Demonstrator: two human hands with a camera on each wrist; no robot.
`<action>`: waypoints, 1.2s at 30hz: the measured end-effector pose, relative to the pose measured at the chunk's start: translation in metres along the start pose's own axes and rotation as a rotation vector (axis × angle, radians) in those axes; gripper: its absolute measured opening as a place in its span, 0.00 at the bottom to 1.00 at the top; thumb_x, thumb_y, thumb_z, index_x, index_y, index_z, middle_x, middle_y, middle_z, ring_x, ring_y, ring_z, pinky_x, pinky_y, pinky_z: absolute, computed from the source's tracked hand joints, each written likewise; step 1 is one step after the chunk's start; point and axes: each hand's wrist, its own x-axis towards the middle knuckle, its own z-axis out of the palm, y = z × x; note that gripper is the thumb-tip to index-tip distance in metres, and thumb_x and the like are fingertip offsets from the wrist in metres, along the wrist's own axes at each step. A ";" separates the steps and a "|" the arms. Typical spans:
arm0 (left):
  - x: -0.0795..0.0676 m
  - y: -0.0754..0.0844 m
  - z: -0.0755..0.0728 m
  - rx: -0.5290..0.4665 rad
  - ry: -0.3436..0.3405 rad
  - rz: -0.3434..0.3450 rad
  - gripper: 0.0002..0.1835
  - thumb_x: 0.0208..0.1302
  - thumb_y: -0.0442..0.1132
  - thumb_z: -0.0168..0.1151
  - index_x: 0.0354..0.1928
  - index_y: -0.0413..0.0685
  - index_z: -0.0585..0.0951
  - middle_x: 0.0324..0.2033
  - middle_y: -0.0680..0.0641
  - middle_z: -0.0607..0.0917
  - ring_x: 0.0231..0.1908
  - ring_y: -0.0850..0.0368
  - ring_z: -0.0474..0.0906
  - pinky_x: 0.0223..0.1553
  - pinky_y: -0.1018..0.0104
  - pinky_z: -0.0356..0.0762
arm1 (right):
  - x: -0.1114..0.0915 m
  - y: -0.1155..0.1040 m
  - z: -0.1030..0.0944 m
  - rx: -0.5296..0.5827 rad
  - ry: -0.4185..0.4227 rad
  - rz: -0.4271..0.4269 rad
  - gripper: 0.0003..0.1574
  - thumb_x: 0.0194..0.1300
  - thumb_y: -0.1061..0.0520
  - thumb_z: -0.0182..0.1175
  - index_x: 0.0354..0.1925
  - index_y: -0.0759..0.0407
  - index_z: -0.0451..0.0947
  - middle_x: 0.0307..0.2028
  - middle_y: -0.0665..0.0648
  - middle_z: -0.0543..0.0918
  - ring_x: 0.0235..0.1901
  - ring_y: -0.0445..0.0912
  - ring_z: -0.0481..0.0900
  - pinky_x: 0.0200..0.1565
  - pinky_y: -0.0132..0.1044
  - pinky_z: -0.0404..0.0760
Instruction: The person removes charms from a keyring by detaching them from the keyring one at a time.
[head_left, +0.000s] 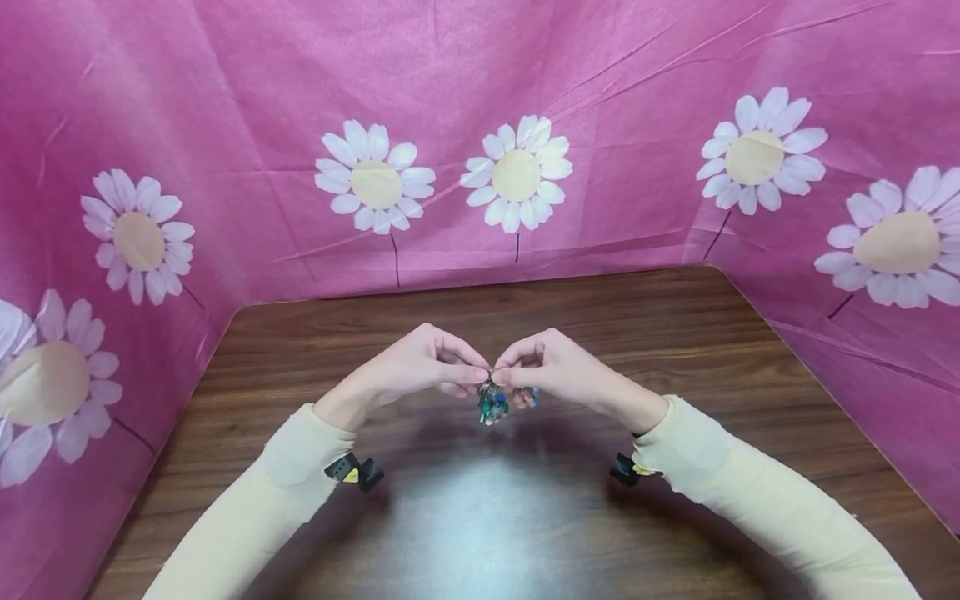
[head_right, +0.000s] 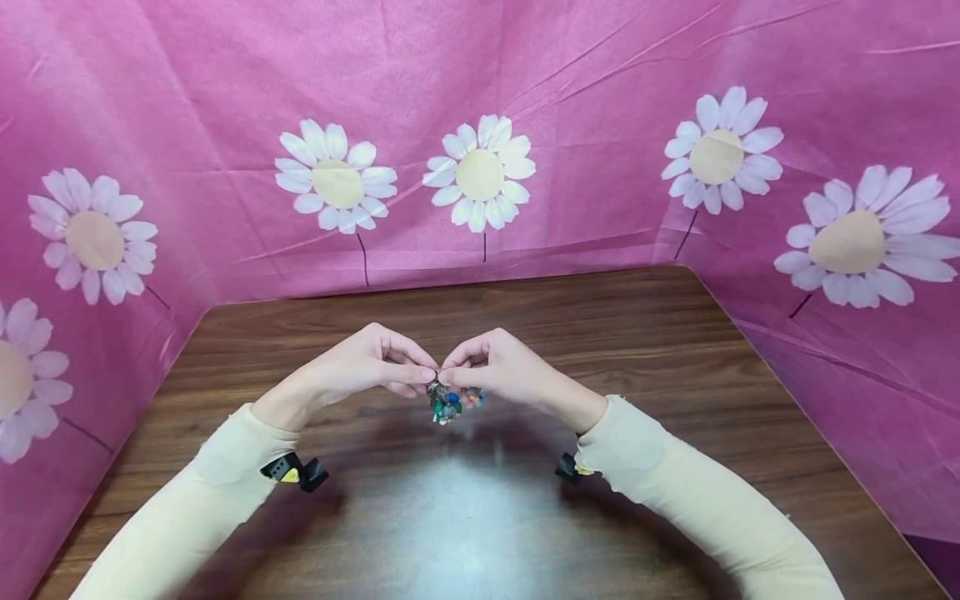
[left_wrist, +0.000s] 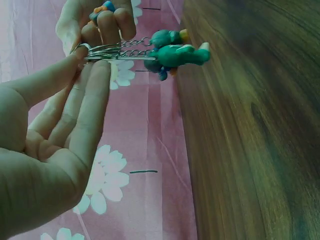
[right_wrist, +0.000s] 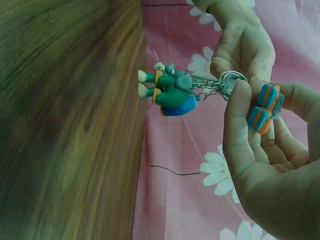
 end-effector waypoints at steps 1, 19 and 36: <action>0.001 0.000 0.000 -0.002 0.018 0.003 0.13 0.64 0.32 0.71 0.48 0.33 0.86 0.38 0.39 0.90 0.41 0.41 0.88 0.45 0.51 0.89 | 0.000 0.000 -0.001 0.005 0.015 -0.001 0.09 0.68 0.56 0.68 0.39 0.61 0.87 0.27 0.67 0.84 0.23 0.47 0.80 0.25 0.34 0.82; -0.003 -0.006 0.007 -0.124 0.190 0.040 0.13 0.62 0.30 0.70 0.47 0.29 0.85 0.38 0.38 0.89 0.36 0.51 0.88 0.47 0.47 0.87 | -0.001 0.006 0.007 0.029 0.124 -0.071 0.09 0.67 0.56 0.69 0.42 0.60 0.88 0.27 0.62 0.86 0.22 0.47 0.80 0.26 0.35 0.84; -0.011 -0.014 0.011 0.035 0.103 0.063 0.12 0.63 0.35 0.72 0.45 0.33 0.87 0.35 0.40 0.90 0.38 0.42 0.88 0.46 0.44 0.87 | -0.004 0.008 0.006 0.000 -0.004 -0.044 0.08 0.68 0.57 0.67 0.41 0.62 0.88 0.27 0.65 0.85 0.23 0.45 0.81 0.26 0.34 0.85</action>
